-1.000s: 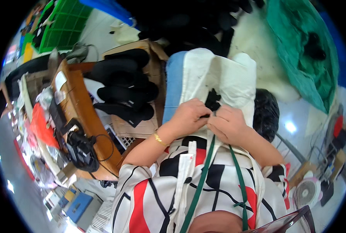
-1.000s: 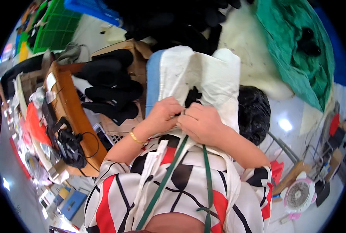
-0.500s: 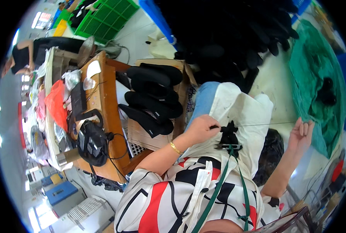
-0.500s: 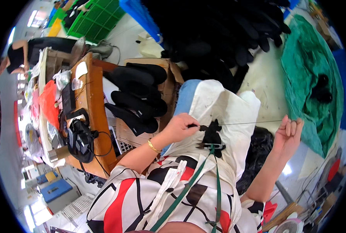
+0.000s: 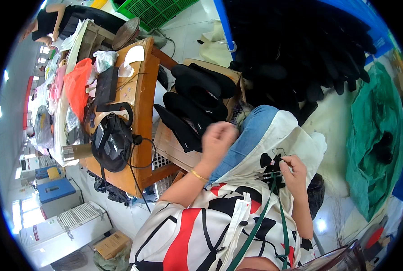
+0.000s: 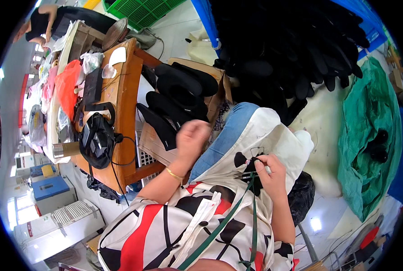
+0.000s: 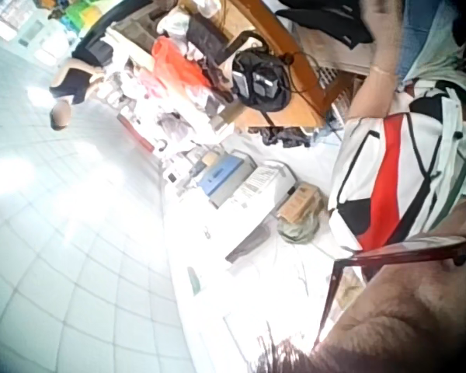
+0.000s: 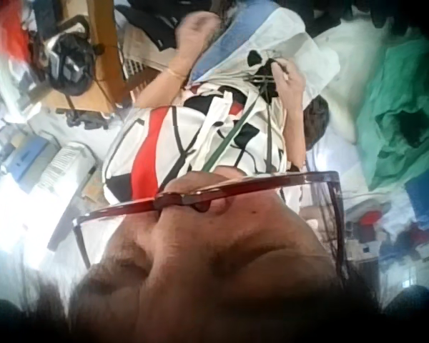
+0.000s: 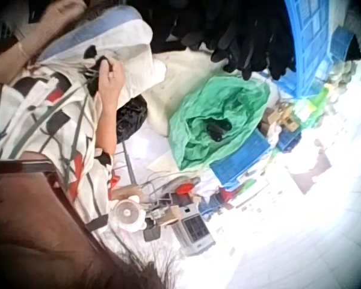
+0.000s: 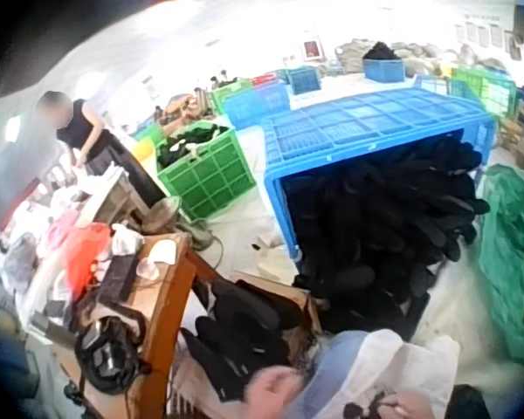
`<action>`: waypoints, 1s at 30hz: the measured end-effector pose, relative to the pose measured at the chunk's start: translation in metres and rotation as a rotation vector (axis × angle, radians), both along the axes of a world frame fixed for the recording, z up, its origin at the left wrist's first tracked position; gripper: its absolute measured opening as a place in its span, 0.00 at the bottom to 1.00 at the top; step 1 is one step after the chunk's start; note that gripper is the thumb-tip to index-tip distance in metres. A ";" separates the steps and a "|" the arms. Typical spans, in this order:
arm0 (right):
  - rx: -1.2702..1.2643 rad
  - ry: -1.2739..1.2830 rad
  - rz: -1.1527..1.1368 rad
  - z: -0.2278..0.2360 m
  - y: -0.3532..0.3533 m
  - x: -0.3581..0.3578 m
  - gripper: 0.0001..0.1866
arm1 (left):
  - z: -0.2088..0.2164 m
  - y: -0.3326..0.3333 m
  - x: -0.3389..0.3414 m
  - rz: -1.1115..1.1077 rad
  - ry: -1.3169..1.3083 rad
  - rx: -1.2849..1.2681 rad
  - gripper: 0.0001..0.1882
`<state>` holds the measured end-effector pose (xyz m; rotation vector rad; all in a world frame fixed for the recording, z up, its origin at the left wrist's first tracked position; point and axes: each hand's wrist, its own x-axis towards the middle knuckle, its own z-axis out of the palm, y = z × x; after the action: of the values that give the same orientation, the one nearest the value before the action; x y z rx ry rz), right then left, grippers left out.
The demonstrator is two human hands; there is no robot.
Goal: The person sits on the floor and sews a black slipper using a needle and thread. They repeatedly insert the needle into the shoe's sole and pull the thread through to secure the parts. The person handles multiple slippers, picking them up from a nearby pile and placing them back down.
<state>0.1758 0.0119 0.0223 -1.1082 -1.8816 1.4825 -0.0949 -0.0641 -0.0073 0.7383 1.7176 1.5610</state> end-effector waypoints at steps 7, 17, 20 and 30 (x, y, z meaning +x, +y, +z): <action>-0.253 0.082 -0.089 -0.024 -0.004 0.001 0.05 | -0.069 -0.053 -0.171 0.846 -0.069 -0.186 0.18; -0.316 0.093 -0.158 -0.007 -0.010 0.001 0.09 | -0.005 -0.022 -0.143 0.527 -0.336 0.008 0.10; -0.439 0.189 -0.203 -0.012 -0.010 0.010 0.10 | 0.025 -0.001 -0.082 0.319 0.150 -0.115 0.08; -0.498 0.423 -0.455 -0.016 -0.029 -0.001 0.11 | 0.014 -0.013 0.071 -0.517 0.296 -0.416 0.22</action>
<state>0.1746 -0.0169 0.0059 -1.2080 -0.9220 1.7713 -0.0236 -0.0767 0.0068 1.1189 1.7879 0.7428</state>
